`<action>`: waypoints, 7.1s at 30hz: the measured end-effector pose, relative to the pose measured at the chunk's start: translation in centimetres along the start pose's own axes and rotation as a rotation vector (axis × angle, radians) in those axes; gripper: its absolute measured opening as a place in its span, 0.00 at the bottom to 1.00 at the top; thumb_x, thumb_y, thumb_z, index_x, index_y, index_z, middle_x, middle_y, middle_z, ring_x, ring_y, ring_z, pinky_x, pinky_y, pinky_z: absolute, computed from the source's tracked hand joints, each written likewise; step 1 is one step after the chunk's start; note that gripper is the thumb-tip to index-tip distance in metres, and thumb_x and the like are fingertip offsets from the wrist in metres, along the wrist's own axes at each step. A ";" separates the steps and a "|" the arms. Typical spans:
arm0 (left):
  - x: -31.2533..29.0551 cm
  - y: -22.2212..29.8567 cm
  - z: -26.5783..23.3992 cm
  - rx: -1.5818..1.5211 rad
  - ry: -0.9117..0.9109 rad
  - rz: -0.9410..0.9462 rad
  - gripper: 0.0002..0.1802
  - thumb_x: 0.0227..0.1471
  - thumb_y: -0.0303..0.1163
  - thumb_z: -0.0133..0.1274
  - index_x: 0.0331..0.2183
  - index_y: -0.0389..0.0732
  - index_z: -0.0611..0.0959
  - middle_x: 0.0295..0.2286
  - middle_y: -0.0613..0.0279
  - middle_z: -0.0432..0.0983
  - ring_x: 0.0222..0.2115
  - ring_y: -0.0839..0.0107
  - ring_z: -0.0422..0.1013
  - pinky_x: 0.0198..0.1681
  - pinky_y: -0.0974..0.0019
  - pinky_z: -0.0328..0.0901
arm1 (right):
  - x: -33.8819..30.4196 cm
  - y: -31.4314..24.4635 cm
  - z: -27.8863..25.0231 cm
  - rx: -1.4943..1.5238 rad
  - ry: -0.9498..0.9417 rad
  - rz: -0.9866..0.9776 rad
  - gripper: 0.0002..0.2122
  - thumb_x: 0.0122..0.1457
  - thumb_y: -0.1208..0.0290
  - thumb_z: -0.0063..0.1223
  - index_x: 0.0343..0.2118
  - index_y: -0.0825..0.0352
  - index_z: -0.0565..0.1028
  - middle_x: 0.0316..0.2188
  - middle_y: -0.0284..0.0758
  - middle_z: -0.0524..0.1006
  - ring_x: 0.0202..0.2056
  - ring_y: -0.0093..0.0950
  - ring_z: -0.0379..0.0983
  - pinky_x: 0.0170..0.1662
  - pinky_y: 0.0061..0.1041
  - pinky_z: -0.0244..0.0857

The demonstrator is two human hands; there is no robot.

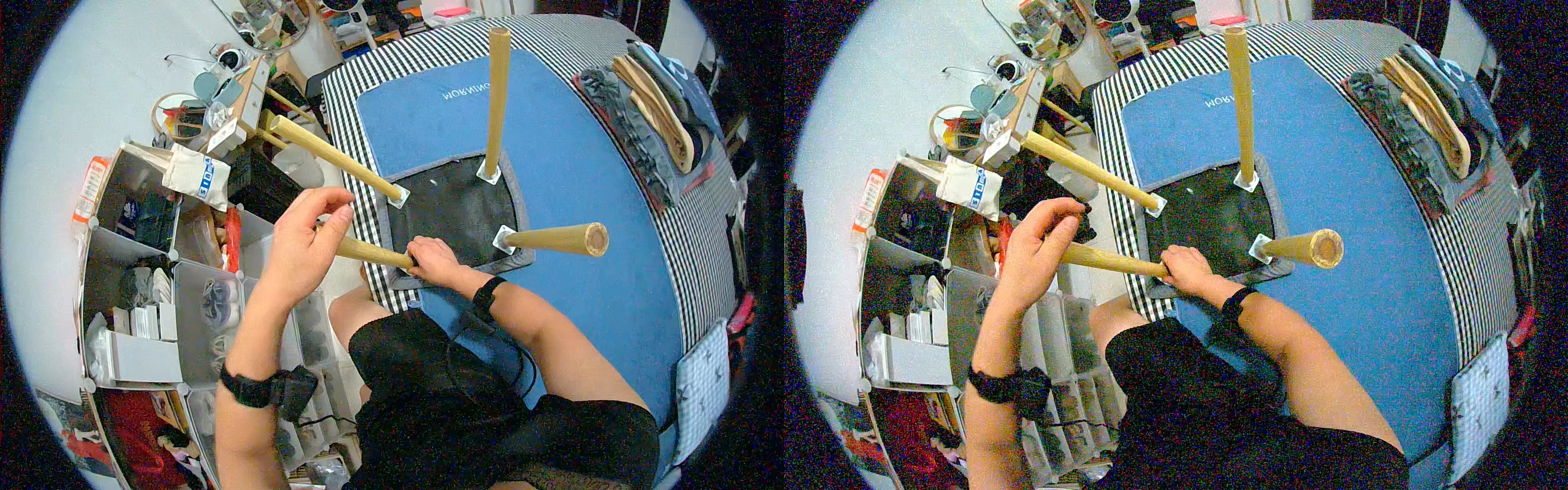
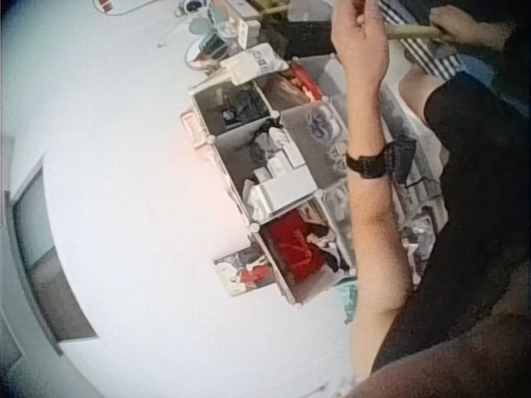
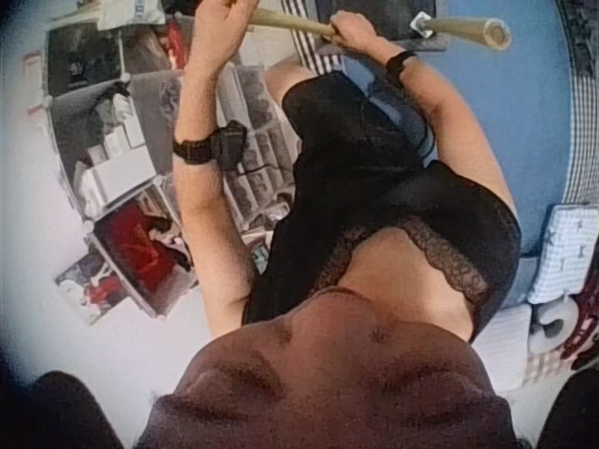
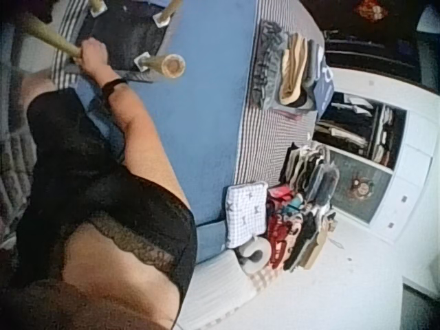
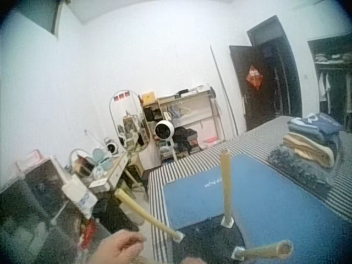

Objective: Assembling a small stool by attaching the legs.

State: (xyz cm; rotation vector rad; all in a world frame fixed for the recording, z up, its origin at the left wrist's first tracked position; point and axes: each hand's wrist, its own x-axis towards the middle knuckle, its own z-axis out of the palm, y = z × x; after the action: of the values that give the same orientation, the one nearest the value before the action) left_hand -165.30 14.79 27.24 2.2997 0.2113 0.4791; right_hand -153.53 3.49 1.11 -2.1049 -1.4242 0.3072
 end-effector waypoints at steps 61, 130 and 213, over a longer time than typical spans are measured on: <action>4.4 3.5 -3.1 1.101 -0.978 0.189 0.21 0.40 0.35 0.55 0.40 0.39 0.75 0.24 0.55 0.73 0.30 0.58 0.72 0.31 0.57 0.67 | -7.0 5.7 -12.1 0.865 0.988 0.183 0.06 0.50 0.74 0.54 0.24 0.65 0.67 0.17 0.27 0.69 0.19 0.18 0.65 0.24 0.20 0.62; 1.5 7.5 -1.0 0.662 -0.457 -0.401 0.32 0.45 0.50 0.47 0.35 0.26 0.75 0.25 0.44 0.75 0.27 0.54 0.73 0.36 0.60 0.67 | -7.6 5.4 -12.1 0.769 0.895 0.203 0.08 0.50 0.72 0.55 0.26 0.64 0.66 0.18 0.27 0.67 0.21 0.18 0.64 0.25 0.20 0.61; -2.6 -6.0 9.6 -0.362 0.260 -0.213 0.09 0.47 0.29 0.52 0.32 0.38 0.72 0.27 0.63 0.70 0.29 0.74 0.67 0.34 0.68 0.63 | -6.4 1.9 -17.7 0.696 1.051 0.393 0.07 0.49 0.74 0.51 0.26 0.65 0.64 0.15 0.31 0.67 0.17 0.21 0.65 0.24 0.24 0.64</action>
State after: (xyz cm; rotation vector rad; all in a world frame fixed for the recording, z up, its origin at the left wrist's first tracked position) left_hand -163.84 11.88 16.11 1.8361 0.4529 0.6478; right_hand -146.08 -8.66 13.51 -1.5092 -0.2211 -0.1532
